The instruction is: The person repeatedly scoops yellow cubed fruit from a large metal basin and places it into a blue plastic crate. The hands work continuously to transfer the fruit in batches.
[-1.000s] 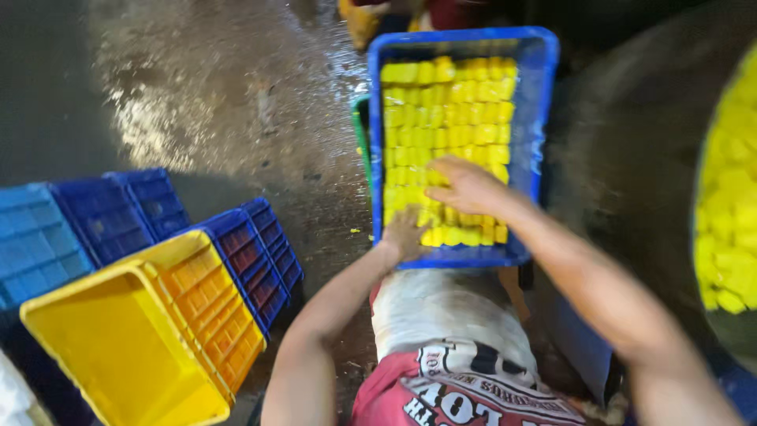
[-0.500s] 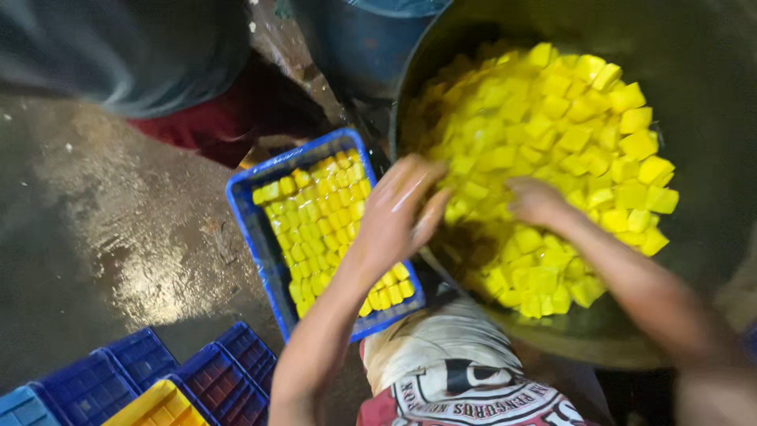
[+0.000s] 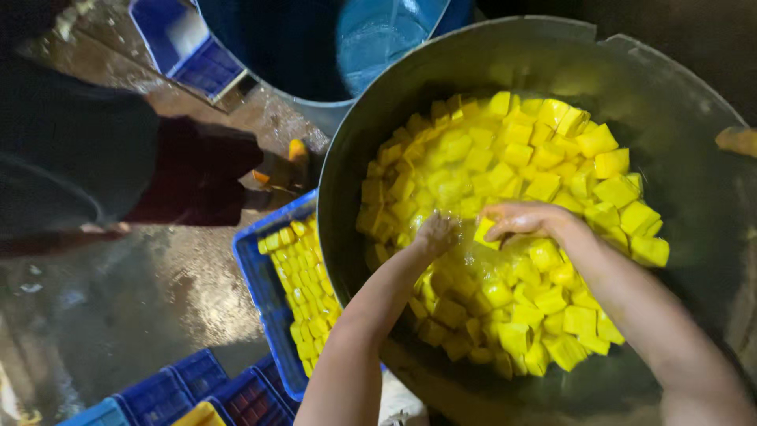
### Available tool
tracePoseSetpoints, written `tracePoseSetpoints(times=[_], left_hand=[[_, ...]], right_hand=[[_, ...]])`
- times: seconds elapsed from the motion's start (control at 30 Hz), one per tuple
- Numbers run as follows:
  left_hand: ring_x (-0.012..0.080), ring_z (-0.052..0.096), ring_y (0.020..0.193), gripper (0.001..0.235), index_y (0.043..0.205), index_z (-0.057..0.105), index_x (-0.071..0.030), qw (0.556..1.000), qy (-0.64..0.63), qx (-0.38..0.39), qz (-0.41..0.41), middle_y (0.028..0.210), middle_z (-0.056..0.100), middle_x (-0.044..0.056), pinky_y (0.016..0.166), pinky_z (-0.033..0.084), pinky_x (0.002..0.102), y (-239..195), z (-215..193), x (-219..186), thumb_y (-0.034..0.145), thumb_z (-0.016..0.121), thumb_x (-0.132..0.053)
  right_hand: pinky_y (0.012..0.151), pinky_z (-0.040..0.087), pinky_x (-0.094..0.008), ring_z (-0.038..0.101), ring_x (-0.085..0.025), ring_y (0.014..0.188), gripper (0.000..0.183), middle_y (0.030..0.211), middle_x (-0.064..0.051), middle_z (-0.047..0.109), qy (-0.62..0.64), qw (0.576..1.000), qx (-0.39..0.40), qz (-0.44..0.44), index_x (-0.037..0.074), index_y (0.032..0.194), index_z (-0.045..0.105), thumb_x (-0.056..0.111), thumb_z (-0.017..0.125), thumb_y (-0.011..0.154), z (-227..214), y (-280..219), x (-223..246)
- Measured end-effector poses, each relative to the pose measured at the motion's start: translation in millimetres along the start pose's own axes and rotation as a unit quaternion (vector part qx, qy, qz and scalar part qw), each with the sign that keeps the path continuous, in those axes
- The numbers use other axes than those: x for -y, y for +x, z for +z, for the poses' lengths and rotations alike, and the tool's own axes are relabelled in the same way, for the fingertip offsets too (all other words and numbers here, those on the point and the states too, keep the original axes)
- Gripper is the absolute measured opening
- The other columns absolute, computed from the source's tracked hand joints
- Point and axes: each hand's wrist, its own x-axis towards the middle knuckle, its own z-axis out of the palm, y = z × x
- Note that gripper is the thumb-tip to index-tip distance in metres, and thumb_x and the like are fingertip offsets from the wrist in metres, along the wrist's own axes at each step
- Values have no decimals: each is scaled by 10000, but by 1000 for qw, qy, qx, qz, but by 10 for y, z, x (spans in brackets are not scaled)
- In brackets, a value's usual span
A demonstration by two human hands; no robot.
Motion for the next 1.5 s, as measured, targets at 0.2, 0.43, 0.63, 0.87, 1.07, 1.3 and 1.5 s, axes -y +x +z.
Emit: tracePoseSetpoints(times=[0.2,0.43,0.63,0.87,1.07,1.3,1.5], left_hand=[[216,599,1222,317,1220,739,-179,989,95,90,68,1285,686,17,1067,396,440,13,153,114,998,591,-351],[267,658,1146,355,1171,734,-218,982,-149,109,39,1208,719,75,1034,507,444,-60,-127,461,916,649,-449],[188,625,1055,417,1289,672,-138,558,-826,78,-21,1209,680,56,762,534,377,-281,-606,1115,960,602,-384],[171,651,986,577,1395,464,-164,323,-916,-222,-84,1218,655,13,796,572,340,-154,-1173,930,912,704,-369],[212,633,1083,485,1302,576,-172,-20,-945,-325,21,1212,647,34,944,476,453,-150,-1498,621,1033,594,-575],[344,638,1092,400,1217,655,-134,-145,-894,-365,218,1199,701,106,981,480,541,-1330,-2066,914,1032,536,-468],[383,620,1189,544,1314,641,-75,-146,-884,-369,247,1289,679,158,1084,440,548,-2640,-2171,857,1013,511,-509]], right_hand=[[982,527,-419,628,-317,1131,428,1269,-160,618,-398,820,-274,-306,50,1209,677,128,747,794,-415,461,922],[978,504,-446,577,-325,1199,361,1262,-113,624,-601,663,-273,-354,150,1001,771,156,755,640,-489,686,1039],[879,544,-416,660,-271,1045,376,1170,-92,675,-12,890,-256,-377,142,1152,700,202,739,782,-619,521,644],[835,536,-366,638,-219,1057,435,1203,-60,682,357,887,-108,-271,150,1286,634,145,600,853,-483,-271,829],[905,533,-361,665,-204,1040,469,1135,-116,699,-191,882,-268,-337,45,1227,651,225,800,820,274,-645,1720],[894,546,-407,667,-245,1047,388,1173,-177,682,-62,792,-507,-336,44,1290,624,256,696,974,797,0,1073],[945,471,-461,604,-258,1146,460,1271,-140,642,-199,905,-300,-226,81,1326,615,292,661,919,1254,1001,-163]])
